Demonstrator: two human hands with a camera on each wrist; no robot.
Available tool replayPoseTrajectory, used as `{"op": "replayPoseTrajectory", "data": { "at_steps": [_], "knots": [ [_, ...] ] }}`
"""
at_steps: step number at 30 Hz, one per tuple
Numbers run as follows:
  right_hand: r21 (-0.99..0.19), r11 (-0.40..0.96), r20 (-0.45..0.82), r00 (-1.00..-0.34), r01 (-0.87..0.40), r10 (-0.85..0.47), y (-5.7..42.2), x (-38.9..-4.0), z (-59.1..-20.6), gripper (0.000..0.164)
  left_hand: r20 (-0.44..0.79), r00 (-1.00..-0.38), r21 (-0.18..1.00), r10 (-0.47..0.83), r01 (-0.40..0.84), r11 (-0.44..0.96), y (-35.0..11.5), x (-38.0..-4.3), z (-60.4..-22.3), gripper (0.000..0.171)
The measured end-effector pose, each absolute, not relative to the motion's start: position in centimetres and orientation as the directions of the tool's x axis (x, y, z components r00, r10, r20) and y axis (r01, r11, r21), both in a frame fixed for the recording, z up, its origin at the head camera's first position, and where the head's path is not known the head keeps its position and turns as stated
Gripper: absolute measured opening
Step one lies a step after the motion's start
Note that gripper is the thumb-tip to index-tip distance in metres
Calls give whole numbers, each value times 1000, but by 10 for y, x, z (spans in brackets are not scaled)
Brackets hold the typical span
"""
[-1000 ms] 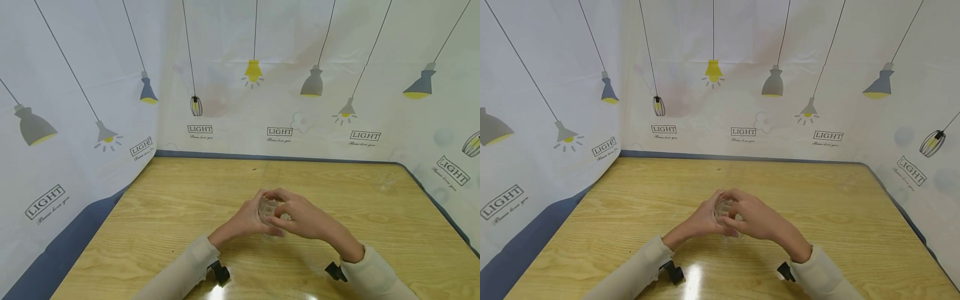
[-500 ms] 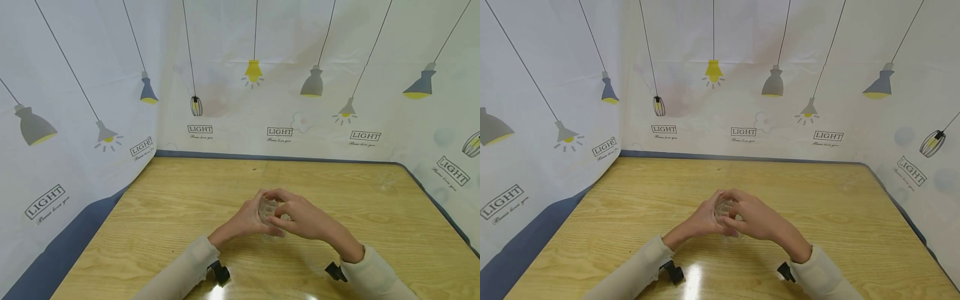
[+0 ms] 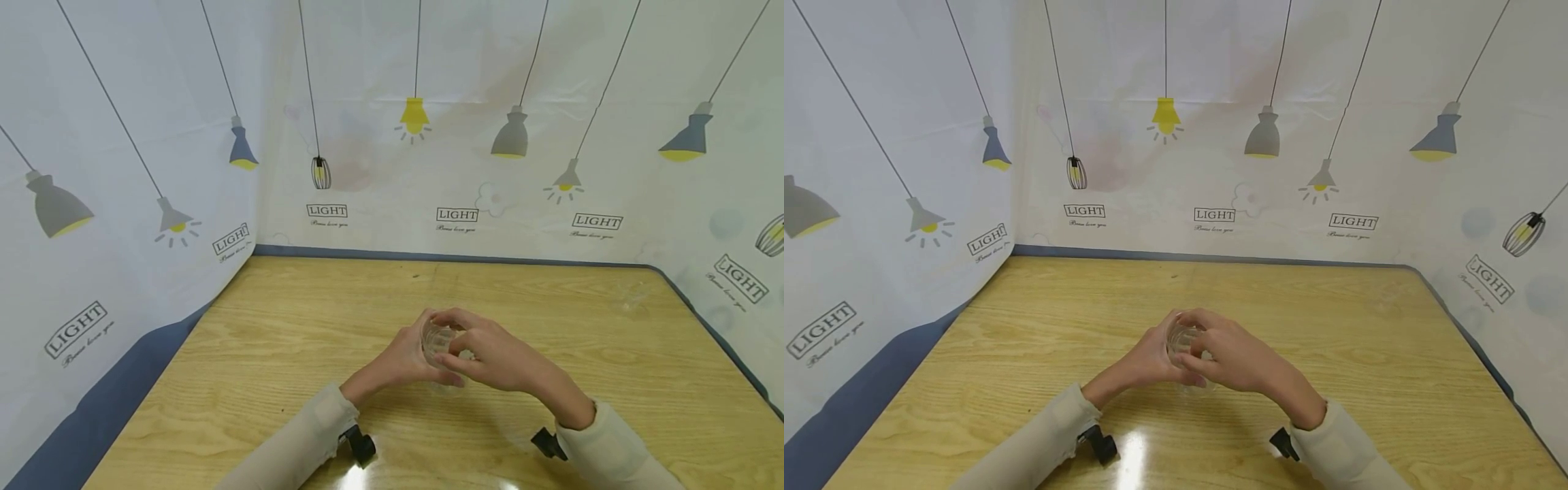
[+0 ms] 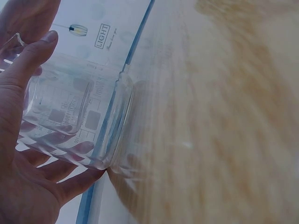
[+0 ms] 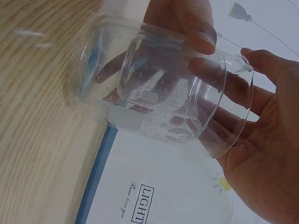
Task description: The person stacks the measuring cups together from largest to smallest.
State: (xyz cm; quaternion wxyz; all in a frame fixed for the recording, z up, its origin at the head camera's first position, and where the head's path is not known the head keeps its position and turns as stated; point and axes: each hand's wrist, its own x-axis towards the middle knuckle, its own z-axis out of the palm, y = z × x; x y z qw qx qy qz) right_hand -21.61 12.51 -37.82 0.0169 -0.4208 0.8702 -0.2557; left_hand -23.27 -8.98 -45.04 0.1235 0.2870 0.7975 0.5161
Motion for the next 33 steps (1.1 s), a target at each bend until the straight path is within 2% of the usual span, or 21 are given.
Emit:
{"op": "replayPoseTrajectory", "data": {
  "at_steps": [33],
  "knots": [
    [-454,517,182,-644,-725,-743,124,-216,-378,34,101,-812,870,575,352,345,-89,-233,-450,94]
  ]
}}
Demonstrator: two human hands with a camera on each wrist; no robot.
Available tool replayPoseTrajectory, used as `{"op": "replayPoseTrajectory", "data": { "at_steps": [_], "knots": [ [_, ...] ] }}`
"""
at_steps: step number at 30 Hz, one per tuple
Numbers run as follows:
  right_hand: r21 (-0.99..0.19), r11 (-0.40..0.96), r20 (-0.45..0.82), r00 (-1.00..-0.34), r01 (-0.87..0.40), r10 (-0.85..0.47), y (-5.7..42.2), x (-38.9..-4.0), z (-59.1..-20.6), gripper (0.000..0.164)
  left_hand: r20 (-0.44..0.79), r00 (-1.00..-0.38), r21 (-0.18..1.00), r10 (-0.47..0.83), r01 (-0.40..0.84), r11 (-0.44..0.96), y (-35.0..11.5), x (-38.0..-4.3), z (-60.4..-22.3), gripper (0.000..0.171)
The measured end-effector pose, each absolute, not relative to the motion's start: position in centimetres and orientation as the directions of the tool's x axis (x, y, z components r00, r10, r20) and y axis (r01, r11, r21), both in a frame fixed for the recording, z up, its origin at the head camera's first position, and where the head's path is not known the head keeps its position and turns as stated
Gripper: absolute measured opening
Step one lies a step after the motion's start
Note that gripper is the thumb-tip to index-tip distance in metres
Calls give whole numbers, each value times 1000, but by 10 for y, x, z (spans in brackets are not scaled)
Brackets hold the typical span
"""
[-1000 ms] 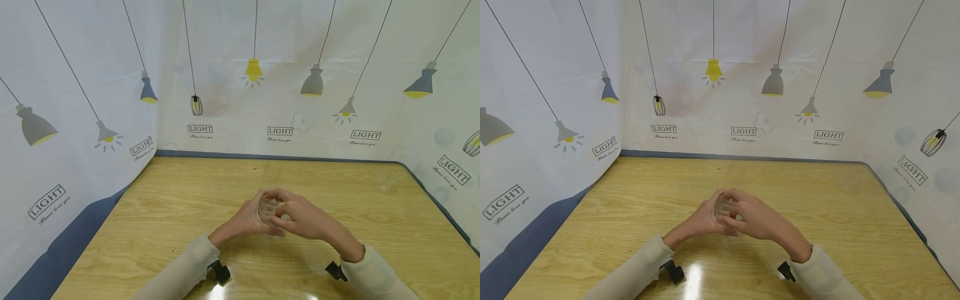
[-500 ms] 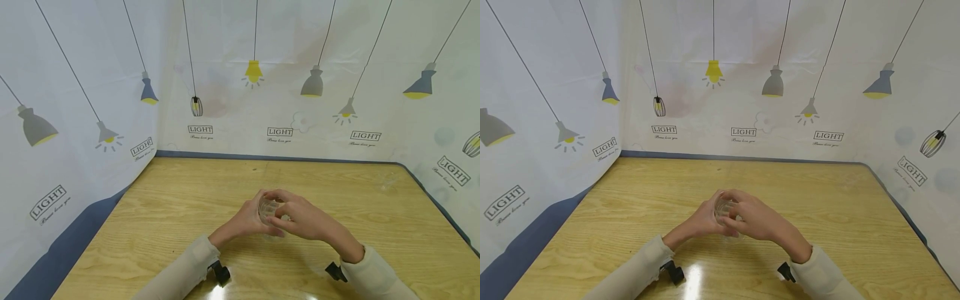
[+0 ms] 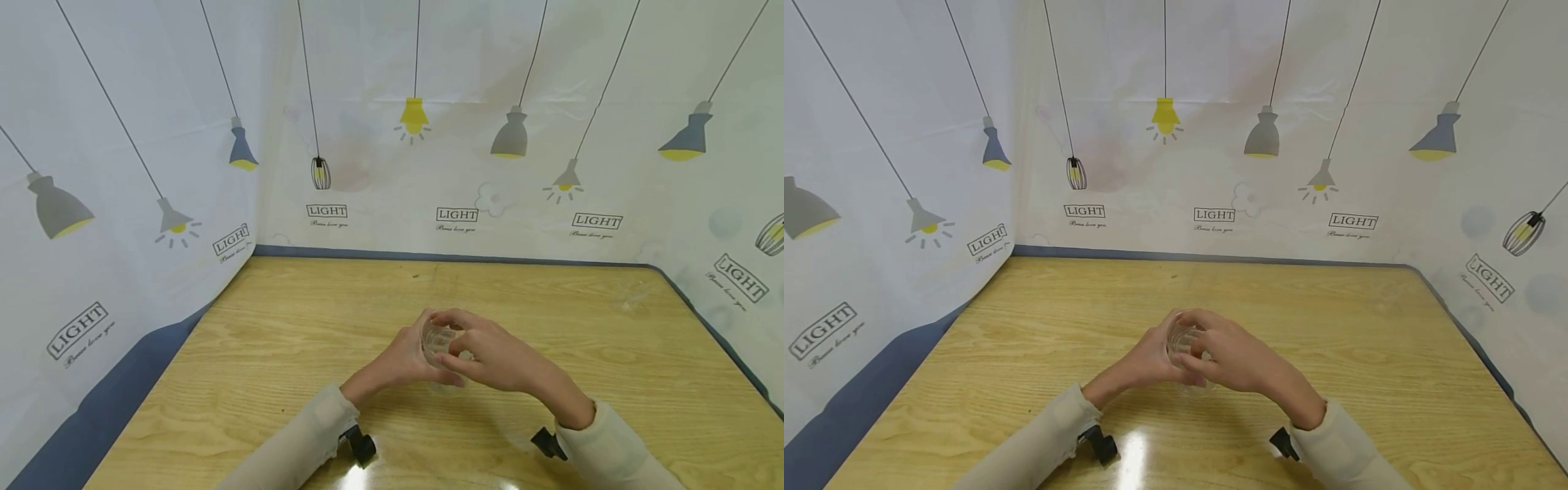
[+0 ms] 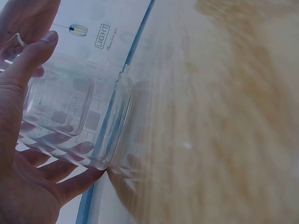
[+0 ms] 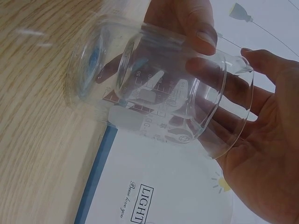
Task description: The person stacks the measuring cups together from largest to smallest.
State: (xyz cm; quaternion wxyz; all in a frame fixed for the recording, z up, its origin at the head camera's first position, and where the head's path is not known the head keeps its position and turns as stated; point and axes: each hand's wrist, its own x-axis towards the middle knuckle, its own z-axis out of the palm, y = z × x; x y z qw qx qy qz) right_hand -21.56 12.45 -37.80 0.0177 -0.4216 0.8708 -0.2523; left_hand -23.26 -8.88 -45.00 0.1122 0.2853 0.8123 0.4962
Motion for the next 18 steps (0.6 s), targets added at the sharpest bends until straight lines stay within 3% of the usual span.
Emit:
{"op": "replayPoseTrajectory", "data": {
  "at_steps": [18],
  "knots": [
    [-431,525,189,-642,-734,-743,124,-215,-378,36,108,-809,875,578,353,331,-88,-233,-451,94]
  ]
}}
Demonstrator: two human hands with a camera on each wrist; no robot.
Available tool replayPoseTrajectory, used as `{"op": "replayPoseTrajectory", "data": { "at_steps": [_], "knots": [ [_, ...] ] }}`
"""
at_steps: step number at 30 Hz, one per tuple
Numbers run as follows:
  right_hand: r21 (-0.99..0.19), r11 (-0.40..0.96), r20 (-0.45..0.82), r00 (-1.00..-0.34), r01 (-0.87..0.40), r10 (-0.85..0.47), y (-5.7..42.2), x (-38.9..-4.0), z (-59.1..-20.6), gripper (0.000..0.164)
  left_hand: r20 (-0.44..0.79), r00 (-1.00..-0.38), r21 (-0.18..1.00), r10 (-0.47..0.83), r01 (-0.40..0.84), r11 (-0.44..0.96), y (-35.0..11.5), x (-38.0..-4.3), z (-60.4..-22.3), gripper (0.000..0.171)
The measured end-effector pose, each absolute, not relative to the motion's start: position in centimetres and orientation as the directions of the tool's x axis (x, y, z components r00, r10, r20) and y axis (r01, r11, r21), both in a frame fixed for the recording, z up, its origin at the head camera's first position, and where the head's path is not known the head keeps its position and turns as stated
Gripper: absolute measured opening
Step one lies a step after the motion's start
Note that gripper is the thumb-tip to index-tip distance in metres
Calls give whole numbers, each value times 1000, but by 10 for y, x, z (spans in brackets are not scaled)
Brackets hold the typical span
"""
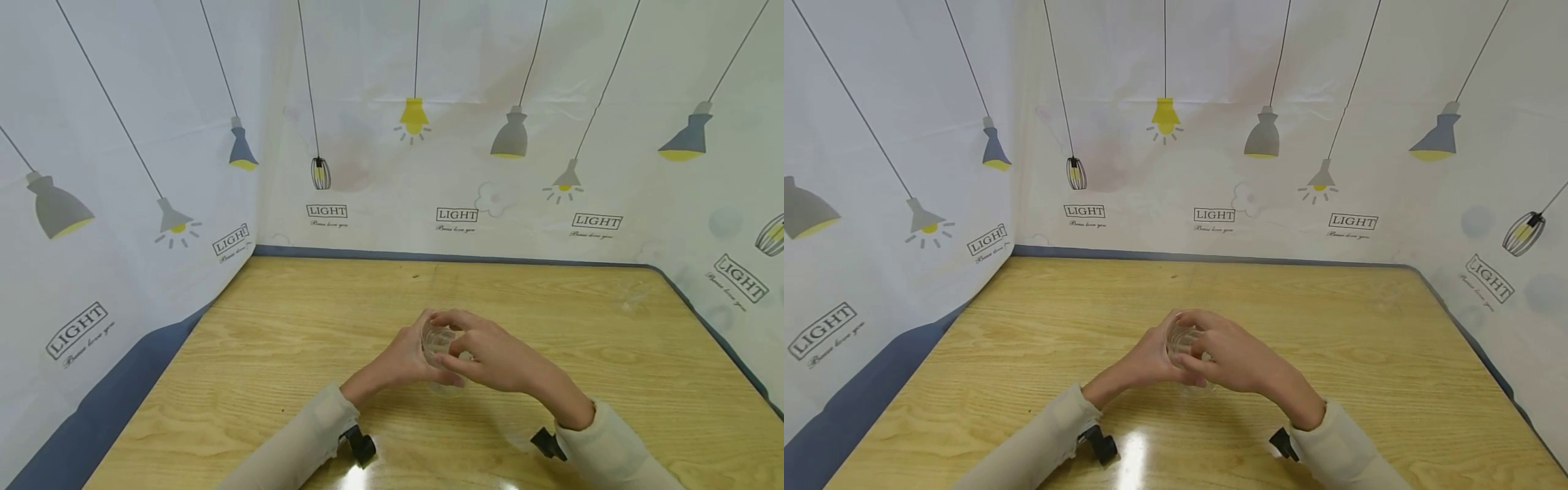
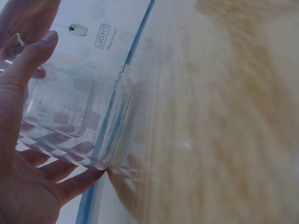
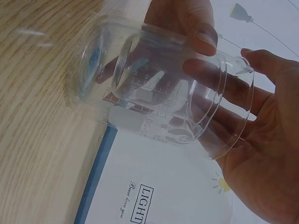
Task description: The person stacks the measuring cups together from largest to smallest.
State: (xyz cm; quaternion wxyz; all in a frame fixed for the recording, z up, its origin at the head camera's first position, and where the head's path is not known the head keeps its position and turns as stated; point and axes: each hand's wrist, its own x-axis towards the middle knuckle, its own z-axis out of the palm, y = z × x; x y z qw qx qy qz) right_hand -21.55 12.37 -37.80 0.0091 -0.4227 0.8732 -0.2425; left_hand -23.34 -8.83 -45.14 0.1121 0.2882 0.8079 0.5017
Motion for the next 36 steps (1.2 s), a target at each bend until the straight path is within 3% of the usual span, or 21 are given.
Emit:
{"op": "replayPoseTrajectory", "data": {
  "at_steps": [36],
  "knots": [
    [-421,528,171,-636,-737,-752,124,-214,-376,38,123,-800,878,588,363,311,-88,-235,-453,93]
  ]
}}
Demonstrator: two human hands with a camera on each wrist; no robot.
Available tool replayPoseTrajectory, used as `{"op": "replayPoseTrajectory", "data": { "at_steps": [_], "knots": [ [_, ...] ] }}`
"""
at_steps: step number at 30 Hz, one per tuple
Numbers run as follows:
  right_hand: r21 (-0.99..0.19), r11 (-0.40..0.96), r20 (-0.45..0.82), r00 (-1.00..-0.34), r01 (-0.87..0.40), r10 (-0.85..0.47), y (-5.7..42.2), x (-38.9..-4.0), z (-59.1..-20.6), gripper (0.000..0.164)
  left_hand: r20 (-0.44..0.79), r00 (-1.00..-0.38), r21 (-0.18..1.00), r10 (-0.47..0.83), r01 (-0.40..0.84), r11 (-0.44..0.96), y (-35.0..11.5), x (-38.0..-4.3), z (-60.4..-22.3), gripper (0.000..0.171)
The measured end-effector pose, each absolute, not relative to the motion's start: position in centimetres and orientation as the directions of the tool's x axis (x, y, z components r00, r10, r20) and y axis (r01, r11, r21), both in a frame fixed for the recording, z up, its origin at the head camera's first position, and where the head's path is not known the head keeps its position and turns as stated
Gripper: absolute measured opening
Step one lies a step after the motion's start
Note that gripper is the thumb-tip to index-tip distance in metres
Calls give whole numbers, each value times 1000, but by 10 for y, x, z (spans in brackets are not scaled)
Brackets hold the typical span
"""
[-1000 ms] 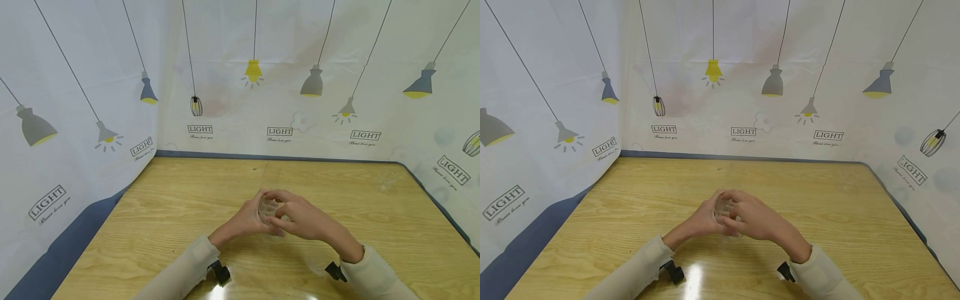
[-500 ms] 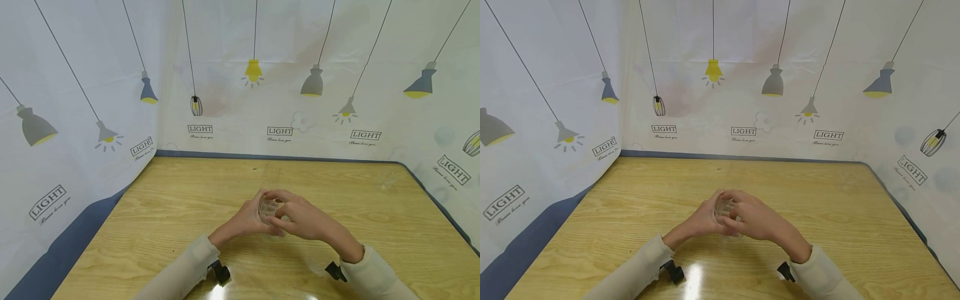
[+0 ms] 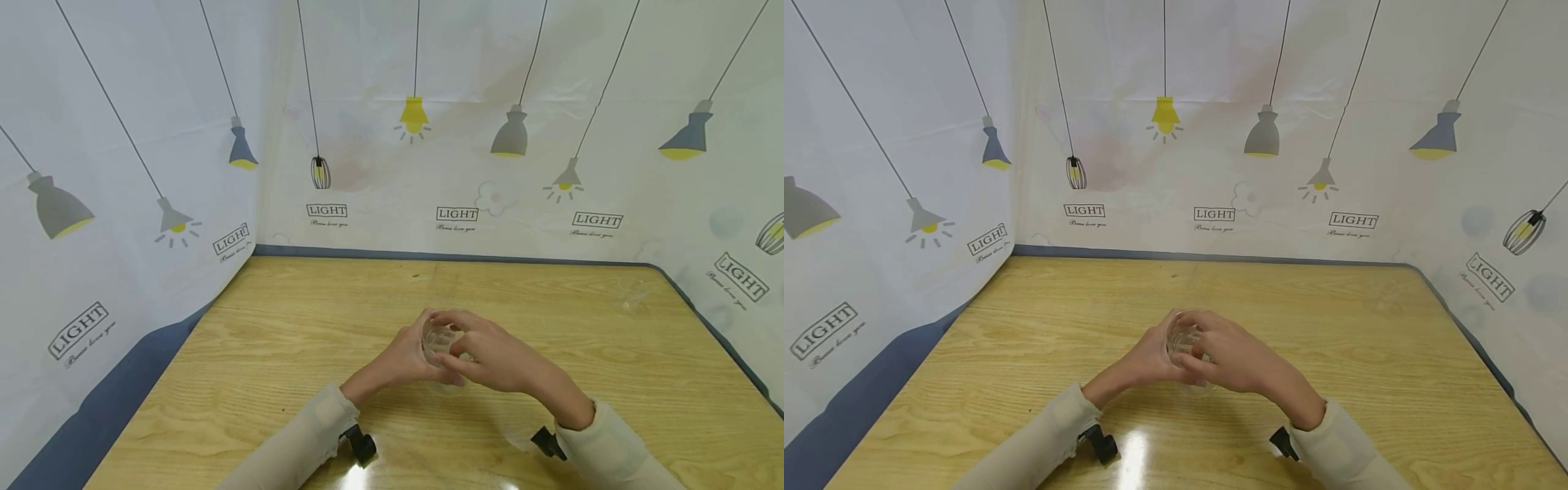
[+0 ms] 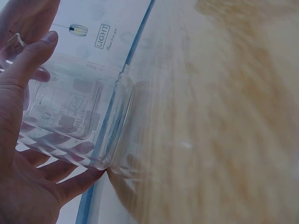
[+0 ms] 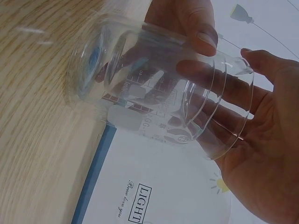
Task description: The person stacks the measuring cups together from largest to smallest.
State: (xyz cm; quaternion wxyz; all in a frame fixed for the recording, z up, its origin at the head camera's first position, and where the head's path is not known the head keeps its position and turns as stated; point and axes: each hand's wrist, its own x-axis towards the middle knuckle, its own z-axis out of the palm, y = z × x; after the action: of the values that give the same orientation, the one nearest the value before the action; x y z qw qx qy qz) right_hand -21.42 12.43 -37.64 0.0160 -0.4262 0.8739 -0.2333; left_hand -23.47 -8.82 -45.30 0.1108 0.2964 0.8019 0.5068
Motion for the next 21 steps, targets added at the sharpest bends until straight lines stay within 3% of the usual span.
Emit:
{"op": "replayPoseTrajectory", "data": {
  "at_steps": [21],
  "knots": [
    [-427,523,174,-634,-738,-753,125,-215,-378,40,127,-799,876,588,368,312,-89,-235,-454,93]
  ]
}}
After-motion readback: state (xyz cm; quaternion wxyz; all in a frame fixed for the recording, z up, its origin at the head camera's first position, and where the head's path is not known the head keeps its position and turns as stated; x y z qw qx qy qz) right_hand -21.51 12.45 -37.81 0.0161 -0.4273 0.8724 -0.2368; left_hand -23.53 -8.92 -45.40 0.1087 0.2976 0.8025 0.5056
